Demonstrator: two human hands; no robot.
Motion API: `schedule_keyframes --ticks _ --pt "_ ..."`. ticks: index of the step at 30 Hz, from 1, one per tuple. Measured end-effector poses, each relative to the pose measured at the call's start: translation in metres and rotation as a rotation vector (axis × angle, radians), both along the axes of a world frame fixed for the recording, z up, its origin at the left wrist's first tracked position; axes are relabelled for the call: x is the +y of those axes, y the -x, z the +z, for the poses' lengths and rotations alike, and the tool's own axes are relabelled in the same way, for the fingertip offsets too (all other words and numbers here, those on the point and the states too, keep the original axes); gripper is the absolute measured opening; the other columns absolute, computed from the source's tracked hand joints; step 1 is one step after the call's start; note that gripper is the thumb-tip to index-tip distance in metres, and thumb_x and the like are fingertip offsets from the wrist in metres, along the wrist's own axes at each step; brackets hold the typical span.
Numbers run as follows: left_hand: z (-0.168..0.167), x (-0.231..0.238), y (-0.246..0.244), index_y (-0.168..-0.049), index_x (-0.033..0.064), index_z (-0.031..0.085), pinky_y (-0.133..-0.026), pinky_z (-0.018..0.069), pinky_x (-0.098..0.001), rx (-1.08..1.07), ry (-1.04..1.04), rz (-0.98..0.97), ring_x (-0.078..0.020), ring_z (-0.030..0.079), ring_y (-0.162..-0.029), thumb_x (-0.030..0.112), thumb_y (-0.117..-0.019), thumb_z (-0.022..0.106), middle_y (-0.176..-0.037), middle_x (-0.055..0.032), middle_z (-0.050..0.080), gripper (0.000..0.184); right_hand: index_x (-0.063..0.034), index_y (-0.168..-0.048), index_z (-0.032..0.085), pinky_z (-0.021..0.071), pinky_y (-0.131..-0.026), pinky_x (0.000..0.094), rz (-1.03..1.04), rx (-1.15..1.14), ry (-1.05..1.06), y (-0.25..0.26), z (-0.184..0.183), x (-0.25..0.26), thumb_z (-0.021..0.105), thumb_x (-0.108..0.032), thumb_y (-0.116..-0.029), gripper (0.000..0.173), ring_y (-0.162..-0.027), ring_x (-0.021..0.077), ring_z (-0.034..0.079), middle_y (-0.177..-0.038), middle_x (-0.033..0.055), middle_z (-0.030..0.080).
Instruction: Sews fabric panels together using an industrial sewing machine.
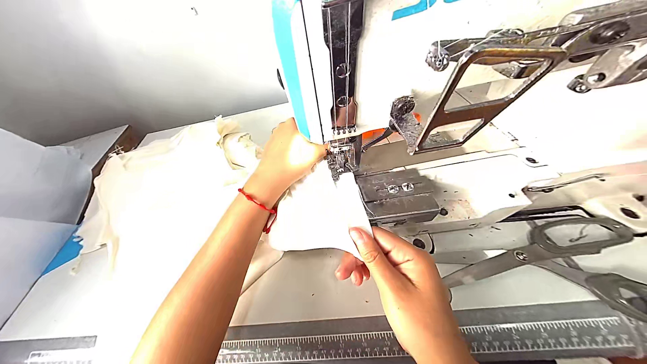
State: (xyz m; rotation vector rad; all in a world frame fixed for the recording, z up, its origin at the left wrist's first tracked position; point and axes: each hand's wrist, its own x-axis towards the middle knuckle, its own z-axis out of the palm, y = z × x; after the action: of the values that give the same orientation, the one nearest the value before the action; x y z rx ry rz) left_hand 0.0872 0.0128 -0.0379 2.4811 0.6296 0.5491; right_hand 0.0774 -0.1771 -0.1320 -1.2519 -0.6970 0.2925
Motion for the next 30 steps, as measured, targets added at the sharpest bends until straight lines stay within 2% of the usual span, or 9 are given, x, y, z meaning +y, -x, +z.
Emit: schedule_keyframes --ticks 5,9,11,13,14,16,19,24,30 --pt "-0.001 0.000 0.001 -0.090 0.0060 0.067 -0.061 0.0459 -0.0323 -0.070 -0.023 -0.033 -0.0087 0.058 -0.067 0.015 -0.0817 0.081 -0.074 -0.0005 0.062 0.018 -0.0090 -0.077 0.071 0.0487 -0.046 0.0119 -0.028 0.053 0.084 -0.006 0.005 0.001 0.054 -0.016 -0.1042 0.032 -0.048 -0.0036 0.059 -0.060 -0.0080 0.067" --pt "-0.009 -0.015 0.057 -0.107 0.0007 0.074 -0.092 0.0564 -0.0390 -0.364 -0.414 -0.178 -0.0205 0.069 -0.103 0.009 -0.0927 0.067 -0.109 -0.0110 0.073 0.018 -0.0102 -0.079 0.070 0.0480 -0.043 0.0130 0.041 0.112 0.073 -0.011 0.013 -0.004 0.055 -0.016 -0.1040 0.030 -0.047 -0.0027 0.059 -0.060 -0.0080 0.068" --pt "-0.042 -0.044 0.102 -0.090 0.0108 0.065 -0.084 0.0544 -0.0295 -0.558 -0.492 -0.269 -0.0120 0.066 -0.086 0.016 -0.1029 0.048 -0.088 -0.0029 0.068 0.022 -0.0113 -0.082 0.072 0.0477 -0.042 0.0131 0.118 0.176 0.050 -0.015 0.021 -0.009 0.053 -0.014 -0.1038 0.029 -0.047 -0.0036 0.059 -0.060 -0.0094 0.067" --pt "-0.083 -0.075 0.114 -0.080 0.0140 0.058 -0.077 0.0513 -0.0257 -0.641 -0.468 -0.437 -0.0136 0.061 -0.075 0.016 -0.1055 0.045 -0.076 -0.0018 0.061 0.029 -0.0116 -0.083 0.072 0.0451 -0.041 0.0120 0.192 0.205 0.016 -0.017 0.028 -0.012 0.051 -0.013 -0.1043 0.030 -0.046 -0.0054 0.057 -0.059 -0.0102 0.066" --pt "-0.100 -0.086 0.109 -0.081 0.0110 0.062 -0.080 0.0529 -0.0257 -0.660 -0.466 -0.414 -0.0152 0.064 -0.079 0.012 -0.1010 0.049 -0.078 -0.0039 0.065 0.024 -0.0110 -0.082 0.072 0.0442 -0.040 0.0115 0.211 0.206 -0.005 -0.017 0.030 -0.012 0.050 -0.012 -0.1045 0.031 -0.045 -0.0057 0.055 -0.059 -0.0099 0.066" --pt "-0.117 -0.095 0.094 -0.098 0.0096 0.064 -0.089 0.0502 -0.0190 -0.634 -0.505 -0.160 -0.0095 0.063 -0.093 0.014 -0.1016 0.051 -0.094 -0.0032 0.065 0.014 -0.0107 -0.080 0.072 0.0435 -0.039 0.0115 0.207 0.200 -0.019 -0.016 0.033 -0.010 0.051 -0.012 -0.1030 0.031 -0.044 -0.0050 0.055 -0.057 -0.0089 0.064" --pt "-0.101 -0.095 0.072 -0.091 0.0098 0.064 -0.081 0.0438 -0.0192 -0.638 -0.572 0.085 -0.0095 0.058 -0.086 0.020 -0.1017 0.055 -0.084 -0.0020 0.062 0.018 -0.0109 -0.077 0.072 0.0434 -0.039 0.0115 0.167 0.183 -0.011 -0.015 0.040 -0.004 0.051 -0.009 -0.1006 0.031 -0.043 -0.0045 0.054 -0.055 -0.0080 0.062" --pt "-0.080 -0.087 0.050 -0.069 0.0104 0.067 -0.059 0.0479 -0.0246 -0.615 -0.533 0.125 -0.0107 0.061 -0.063 0.023 -0.0834 0.066 -0.063 -0.0001 0.060 0.019 -0.0118 -0.074 0.071 0.0426 -0.038 0.0131 0.129 0.140 0.031 -0.022 0.046 -0.002 0.054 -0.013 -0.1005 0.031 -0.041 -0.0011 0.054 -0.053 -0.0047 0.062" --pt "-0.086 -0.089 0.050 -0.063 0.0112 0.064 -0.059 0.0455 -0.0189 -0.694 -0.551 0.114 -0.0060 0.059 -0.060 0.020 -0.0865 0.066 -0.058 0.0012 0.060 0.025 -0.0123 -0.074 0.070 0.0431 -0.039 0.0132 0.157 0.131 0.071 -0.024 0.047 -0.005 0.055 -0.014 -0.1006 0.031 -0.042 -0.0006 0.055 -0.053 -0.0041 0.062"
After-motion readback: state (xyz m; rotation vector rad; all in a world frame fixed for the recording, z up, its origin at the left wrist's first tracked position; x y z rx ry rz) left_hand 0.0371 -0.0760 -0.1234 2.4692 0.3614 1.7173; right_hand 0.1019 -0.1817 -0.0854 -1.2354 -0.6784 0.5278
